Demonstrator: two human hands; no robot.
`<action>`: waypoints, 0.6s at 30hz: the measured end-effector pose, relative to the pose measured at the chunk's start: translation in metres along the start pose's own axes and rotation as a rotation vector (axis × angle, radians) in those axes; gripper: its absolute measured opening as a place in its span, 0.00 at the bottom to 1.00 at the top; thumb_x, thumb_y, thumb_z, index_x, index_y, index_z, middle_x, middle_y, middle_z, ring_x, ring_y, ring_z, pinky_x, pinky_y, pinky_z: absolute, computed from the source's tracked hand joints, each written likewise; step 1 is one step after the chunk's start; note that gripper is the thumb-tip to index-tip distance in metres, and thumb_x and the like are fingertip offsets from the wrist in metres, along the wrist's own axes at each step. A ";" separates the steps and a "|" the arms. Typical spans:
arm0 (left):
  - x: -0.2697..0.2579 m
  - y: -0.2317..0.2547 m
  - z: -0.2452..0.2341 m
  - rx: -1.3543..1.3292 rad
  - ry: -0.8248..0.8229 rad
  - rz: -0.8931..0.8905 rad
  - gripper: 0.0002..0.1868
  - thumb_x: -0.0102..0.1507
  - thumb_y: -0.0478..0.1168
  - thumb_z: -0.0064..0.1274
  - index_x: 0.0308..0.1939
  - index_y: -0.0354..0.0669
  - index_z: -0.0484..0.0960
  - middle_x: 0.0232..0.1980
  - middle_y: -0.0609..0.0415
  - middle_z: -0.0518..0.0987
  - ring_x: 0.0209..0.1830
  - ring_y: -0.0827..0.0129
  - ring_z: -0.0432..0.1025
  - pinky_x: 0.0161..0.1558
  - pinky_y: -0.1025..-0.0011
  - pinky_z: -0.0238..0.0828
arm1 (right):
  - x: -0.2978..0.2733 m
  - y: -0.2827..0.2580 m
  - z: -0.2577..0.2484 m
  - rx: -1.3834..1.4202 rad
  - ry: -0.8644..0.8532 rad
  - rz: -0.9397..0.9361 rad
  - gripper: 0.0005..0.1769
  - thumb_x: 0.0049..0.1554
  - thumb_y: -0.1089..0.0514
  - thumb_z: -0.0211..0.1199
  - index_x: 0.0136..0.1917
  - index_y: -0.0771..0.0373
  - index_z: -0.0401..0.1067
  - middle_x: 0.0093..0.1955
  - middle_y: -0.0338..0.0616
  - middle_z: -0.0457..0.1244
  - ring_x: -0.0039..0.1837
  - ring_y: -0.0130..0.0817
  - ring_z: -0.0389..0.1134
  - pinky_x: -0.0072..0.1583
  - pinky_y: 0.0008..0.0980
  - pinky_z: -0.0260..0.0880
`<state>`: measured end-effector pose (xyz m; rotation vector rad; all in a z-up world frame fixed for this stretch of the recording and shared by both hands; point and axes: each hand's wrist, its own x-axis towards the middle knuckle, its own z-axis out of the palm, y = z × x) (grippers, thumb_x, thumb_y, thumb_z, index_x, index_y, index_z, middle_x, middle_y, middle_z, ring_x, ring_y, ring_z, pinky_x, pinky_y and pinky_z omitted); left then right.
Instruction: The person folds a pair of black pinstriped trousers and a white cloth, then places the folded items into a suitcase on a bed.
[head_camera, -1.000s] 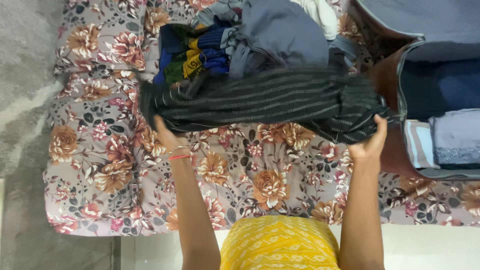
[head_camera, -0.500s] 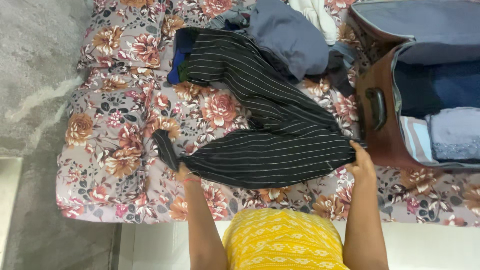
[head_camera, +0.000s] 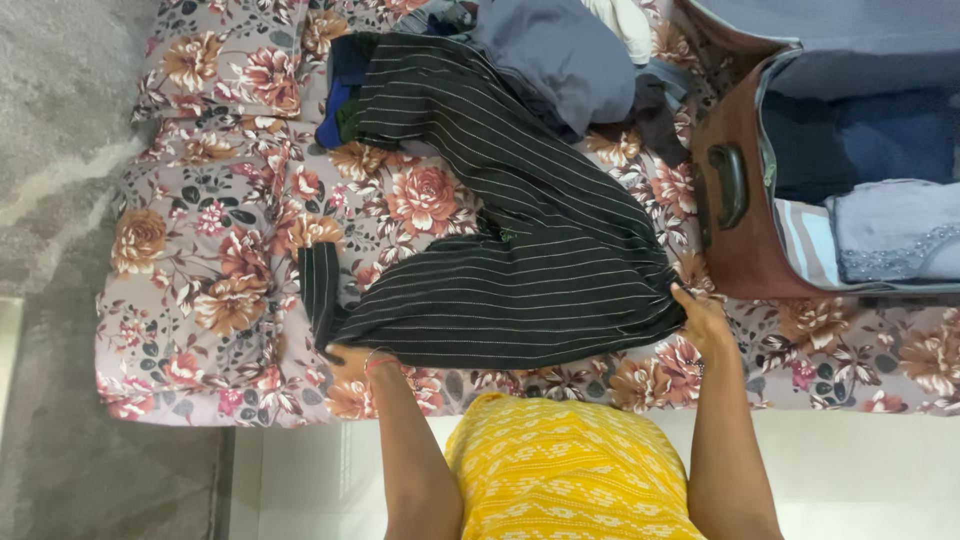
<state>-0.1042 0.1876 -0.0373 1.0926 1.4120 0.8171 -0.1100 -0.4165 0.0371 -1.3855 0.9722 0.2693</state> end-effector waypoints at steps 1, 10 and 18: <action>-0.004 -0.002 0.000 0.009 -0.083 -0.026 0.30 0.69 0.55 0.51 0.57 0.28 0.80 0.50 0.37 0.81 0.41 0.49 0.75 0.44 0.56 0.73 | 0.002 0.002 0.001 -0.013 -0.031 0.033 0.30 0.58 0.47 0.67 0.67 0.65 0.67 0.63 0.45 0.66 0.64 0.48 0.66 0.64 0.58 0.66; -0.103 -0.081 -0.015 0.391 -0.860 -0.743 0.22 0.71 0.46 0.57 0.59 0.27 0.82 0.46 0.37 0.78 0.39 0.51 0.67 0.38 0.56 0.65 | 0.010 0.019 0.018 -0.036 -0.300 0.262 0.20 0.60 0.41 0.65 0.55 0.56 0.69 0.49 0.37 0.65 0.49 0.36 0.61 0.50 0.42 0.67; -0.080 -0.070 -0.003 -0.178 -0.391 -0.248 0.19 0.68 0.40 0.57 0.60 0.32 0.79 0.52 0.42 0.79 0.43 0.58 0.73 0.42 0.63 0.74 | -0.014 0.011 -0.005 0.011 -0.329 0.182 0.17 0.54 0.43 0.64 0.54 0.48 0.71 0.52 0.33 0.65 0.47 0.36 0.58 0.48 0.42 0.64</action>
